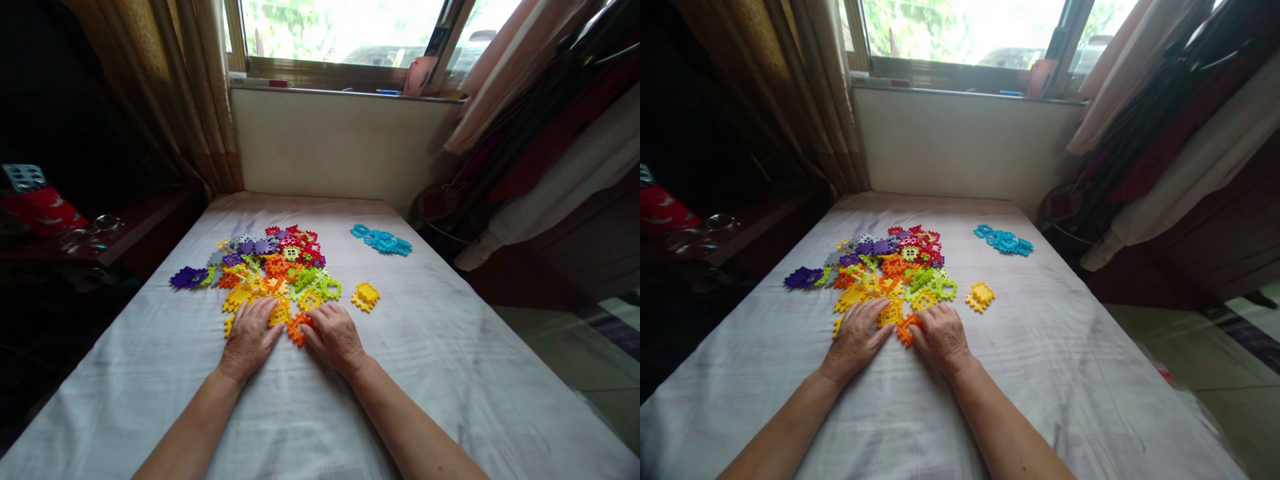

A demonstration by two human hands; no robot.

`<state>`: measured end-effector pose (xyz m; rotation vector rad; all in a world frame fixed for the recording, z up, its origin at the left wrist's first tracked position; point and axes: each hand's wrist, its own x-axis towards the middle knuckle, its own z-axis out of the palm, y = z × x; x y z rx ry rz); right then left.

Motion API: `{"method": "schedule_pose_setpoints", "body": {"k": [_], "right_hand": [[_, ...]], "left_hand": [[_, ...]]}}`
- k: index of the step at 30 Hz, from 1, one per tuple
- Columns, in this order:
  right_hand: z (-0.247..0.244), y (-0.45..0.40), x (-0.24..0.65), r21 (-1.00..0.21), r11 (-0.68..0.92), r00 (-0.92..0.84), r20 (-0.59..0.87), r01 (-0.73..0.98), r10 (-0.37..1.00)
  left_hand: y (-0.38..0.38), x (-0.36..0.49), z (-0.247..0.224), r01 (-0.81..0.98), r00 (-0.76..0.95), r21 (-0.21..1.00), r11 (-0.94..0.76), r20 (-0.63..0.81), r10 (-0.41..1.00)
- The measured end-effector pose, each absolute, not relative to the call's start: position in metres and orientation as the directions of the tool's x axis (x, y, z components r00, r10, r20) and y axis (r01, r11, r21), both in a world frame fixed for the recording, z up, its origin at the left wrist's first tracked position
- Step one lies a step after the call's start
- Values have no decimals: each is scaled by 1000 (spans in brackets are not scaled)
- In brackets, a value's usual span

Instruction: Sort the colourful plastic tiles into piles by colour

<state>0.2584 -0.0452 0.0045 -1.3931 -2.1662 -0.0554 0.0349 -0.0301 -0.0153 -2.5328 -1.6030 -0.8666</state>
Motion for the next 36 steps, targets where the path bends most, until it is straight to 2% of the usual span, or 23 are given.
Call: {"method": "schedule_pose_setpoints", "body": {"k": [7, 20, 26, 30, 33, 36], "right_hand": [[-7, -29, 273, -308, 375, -171, 528, 874, 832], [-11, -28, 267, -327, 375, -190, 479, 867, 857], [-10, -25, 282, -360, 369, -81, 613, 857, 786], [-9, -18, 324, -333, 191, 81, 657, 923, 750], [-12, -16, 352, -345, 5, 217, 603, 939, 768], [-15, -16, 363, -360, -101, 296, 541, 928, 787]], "left_hand": [[-31, 33, -11, 841, 325, 277, -465, 429, 843], [-32, 30, -12, 846, 335, 257, -466, 425, 841], [-30, 29, -13, 839, 311, 275, -469, 465, 829], [-29, 28, -14, 838, 293, 286, -465, 483, 825], [-29, 28, -13, 829, 291, 279, -485, 525, 800], [-29, 29, -12, 817, 304, 271, -509, 548, 780]]}}
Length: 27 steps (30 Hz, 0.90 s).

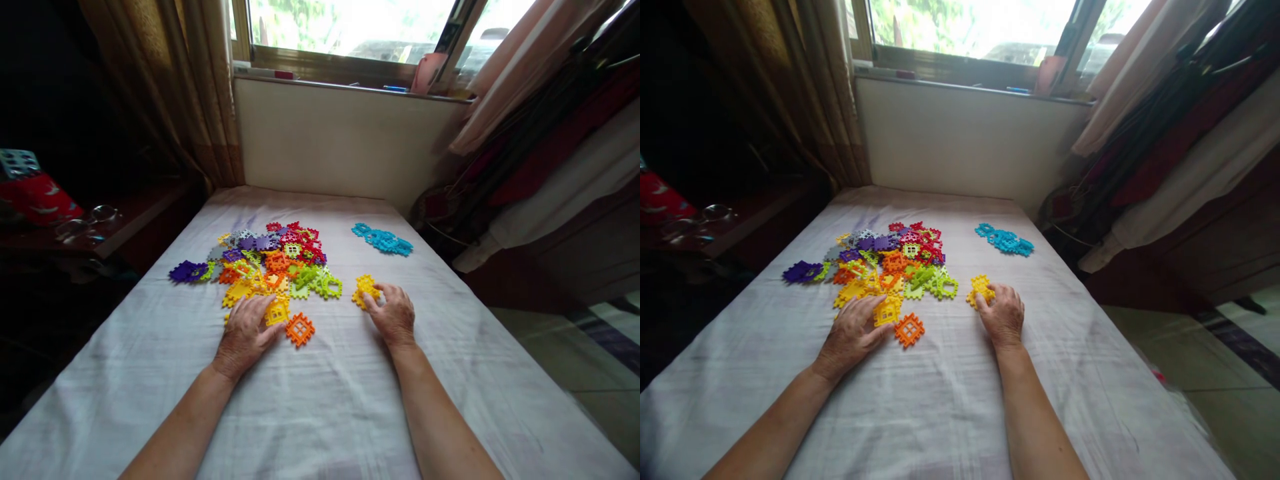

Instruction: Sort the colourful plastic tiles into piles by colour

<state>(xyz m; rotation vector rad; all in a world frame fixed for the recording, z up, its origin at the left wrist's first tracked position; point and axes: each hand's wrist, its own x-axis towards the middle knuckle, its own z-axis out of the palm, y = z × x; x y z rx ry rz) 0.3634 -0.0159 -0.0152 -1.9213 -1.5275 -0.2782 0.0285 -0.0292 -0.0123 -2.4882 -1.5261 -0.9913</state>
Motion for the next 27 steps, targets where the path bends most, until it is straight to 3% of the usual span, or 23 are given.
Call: {"method": "schedule_pose_setpoints", "body": {"k": [4, 8, 12, 17, 22, 27], "right_hand": [[-17, -16, 365, -367, -152, 329, 487, 918, 809], [-11, -18, 360, -350, -106, 297, 552, 931, 779], [-1, -26, 332, -367, 173, 112, 638, 914, 762], [2, -39, 279, -556, 435, -56, 570, 708, 820], [4, -47, 252, -786, 397, -82, 409, 474, 909], [9, -42, 263, -817, 339, -4, 381, 466, 924]], "left_hand": [[-29, 28, -13, 806, 322, 276, -524, 539, 778], [-29, 28, -14, 789, 341, 288, -543, 530, 777], [-31, 29, -12, 768, 362, 279, -576, 553, 750], [-36, 37, -7, 727, 404, 237, -644, 611, 681], [-40, 46, -5, 693, 459, 198, -693, 620, 636], [-40, 49, -7, 686, 484, 203, -698, 590, 647]]}}
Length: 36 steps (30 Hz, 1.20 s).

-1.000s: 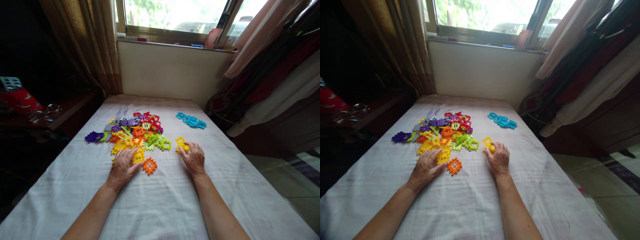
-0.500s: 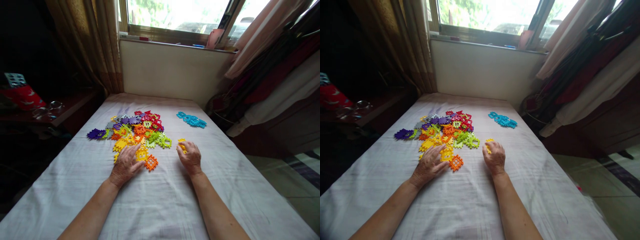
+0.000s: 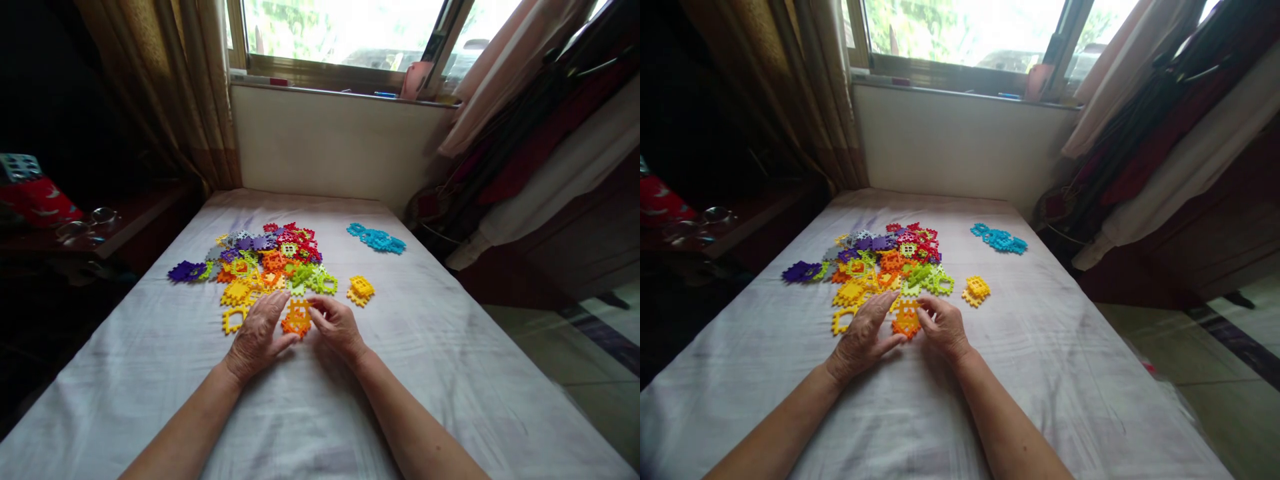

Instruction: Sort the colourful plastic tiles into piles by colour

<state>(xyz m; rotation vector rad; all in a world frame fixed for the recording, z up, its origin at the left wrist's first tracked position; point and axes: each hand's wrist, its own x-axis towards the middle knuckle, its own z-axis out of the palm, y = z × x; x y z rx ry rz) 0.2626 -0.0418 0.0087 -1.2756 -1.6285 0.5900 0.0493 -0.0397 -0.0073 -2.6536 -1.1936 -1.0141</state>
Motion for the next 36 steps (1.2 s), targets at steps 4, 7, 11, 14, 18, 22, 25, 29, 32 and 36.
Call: {"method": "schedule_pose_setpoints", "body": {"k": [4, 7, 11, 14, 18, 22, 25, 29, 32, 36], "right_hand": [[10, -30, 305, -777, 218, 197, 400, 591, 895], [4, -22, 338, -679, 83, 302, 429, 730, 851], [-8, -16, 360, -524, 15, 301, 513, 852, 804], [-10, -17, 358, -420, -23, 280, 563, 907, 778], [-9, -21, 337, -241, 60, 84, 545, 969, 834], [-13, -20, 329, -151, 65, 4, 420, 986, 908], [-17, -18, 338, -184, -32, 105, 400, 982, 910], [-20, -18, 352, -215, -138, 220, 424, 967, 879], [-21, -18, 354, -217, -159, 244, 456, 963, 856], [-22, -19, 346, -224, -88, 202, 561, 971, 803]], "left_hand": [[-41, 51, -4, 660, 573, 182, -729, 506, 645], [-43, 54, 0, 631, 644, 192, -752, 411, 645], [-45, 57, 3, 663, 604, 234, -711, 394, 692], [-45, 55, 5, 682, 571, 239, -691, 417, 707], [-45, 49, 6, 690, 553, 250, -679, 423, 718], [-44, 43, 8, 693, 529, 284, -663, 424, 735], [-37, 27, 10, 760, 411, 298, -578, 468, 782], [-21, -15, 5, 883, 173, 300, -360, 504, 846], [-13, -42, -5, 951, -22, 285, -119, 448, 894], [-9, -42, -12, 965, -91, 262, -13, 381, 920]]}}
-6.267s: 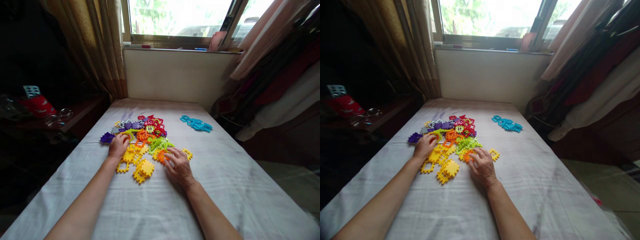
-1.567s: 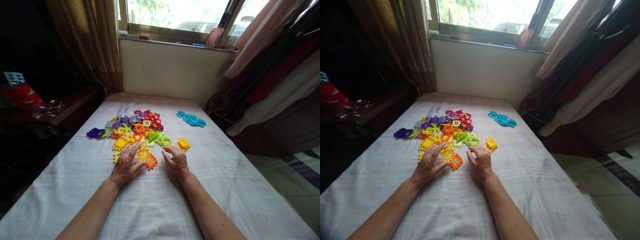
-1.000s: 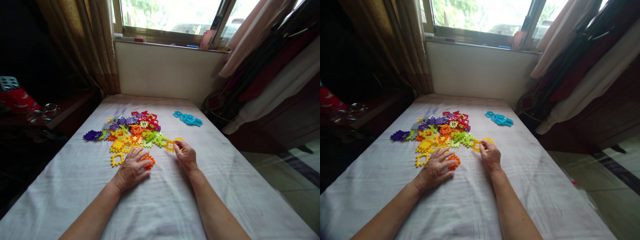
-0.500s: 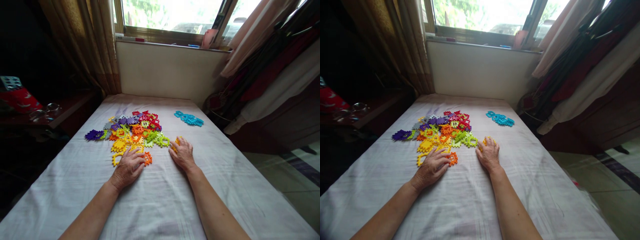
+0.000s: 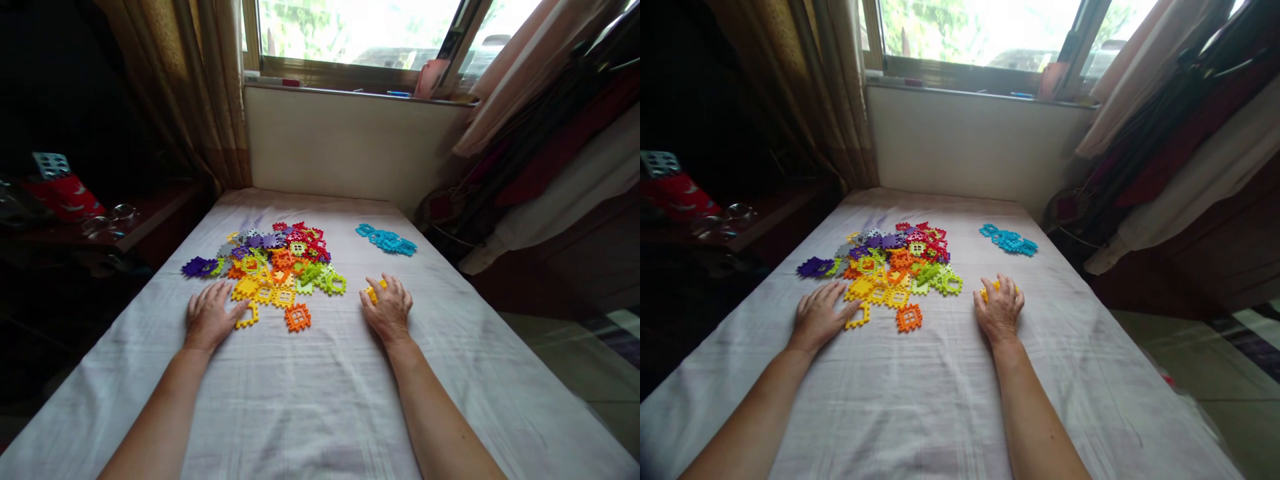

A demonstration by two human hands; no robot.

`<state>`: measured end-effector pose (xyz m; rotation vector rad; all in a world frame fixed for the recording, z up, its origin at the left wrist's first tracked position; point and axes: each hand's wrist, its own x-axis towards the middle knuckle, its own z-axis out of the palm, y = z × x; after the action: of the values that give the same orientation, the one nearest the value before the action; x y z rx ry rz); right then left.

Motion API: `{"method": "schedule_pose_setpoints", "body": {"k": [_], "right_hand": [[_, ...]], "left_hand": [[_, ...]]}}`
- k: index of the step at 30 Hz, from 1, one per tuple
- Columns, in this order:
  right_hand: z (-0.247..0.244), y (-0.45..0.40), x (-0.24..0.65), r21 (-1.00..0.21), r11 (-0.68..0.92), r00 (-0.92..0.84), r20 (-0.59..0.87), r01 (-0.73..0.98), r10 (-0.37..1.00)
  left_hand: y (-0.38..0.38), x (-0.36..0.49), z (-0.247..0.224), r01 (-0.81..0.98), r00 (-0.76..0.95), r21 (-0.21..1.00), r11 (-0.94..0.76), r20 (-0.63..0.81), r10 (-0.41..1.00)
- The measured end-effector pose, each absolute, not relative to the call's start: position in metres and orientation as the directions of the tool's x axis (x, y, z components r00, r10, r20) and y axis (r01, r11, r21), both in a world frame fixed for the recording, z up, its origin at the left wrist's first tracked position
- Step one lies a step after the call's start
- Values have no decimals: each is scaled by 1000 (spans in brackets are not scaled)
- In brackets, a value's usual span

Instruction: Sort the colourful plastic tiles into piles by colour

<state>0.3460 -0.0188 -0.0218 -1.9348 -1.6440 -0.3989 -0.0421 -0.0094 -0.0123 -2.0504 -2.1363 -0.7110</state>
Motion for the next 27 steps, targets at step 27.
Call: {"method": "schedule_pose_setpoints", "body": {"k": [27], "right_hand": [[-15, -28, 303, -251, 356, -123, 637, 900, 761]], "left_hand": [[-13, -45, 8, 930, -63, 336, -150, 545, 836]]}}
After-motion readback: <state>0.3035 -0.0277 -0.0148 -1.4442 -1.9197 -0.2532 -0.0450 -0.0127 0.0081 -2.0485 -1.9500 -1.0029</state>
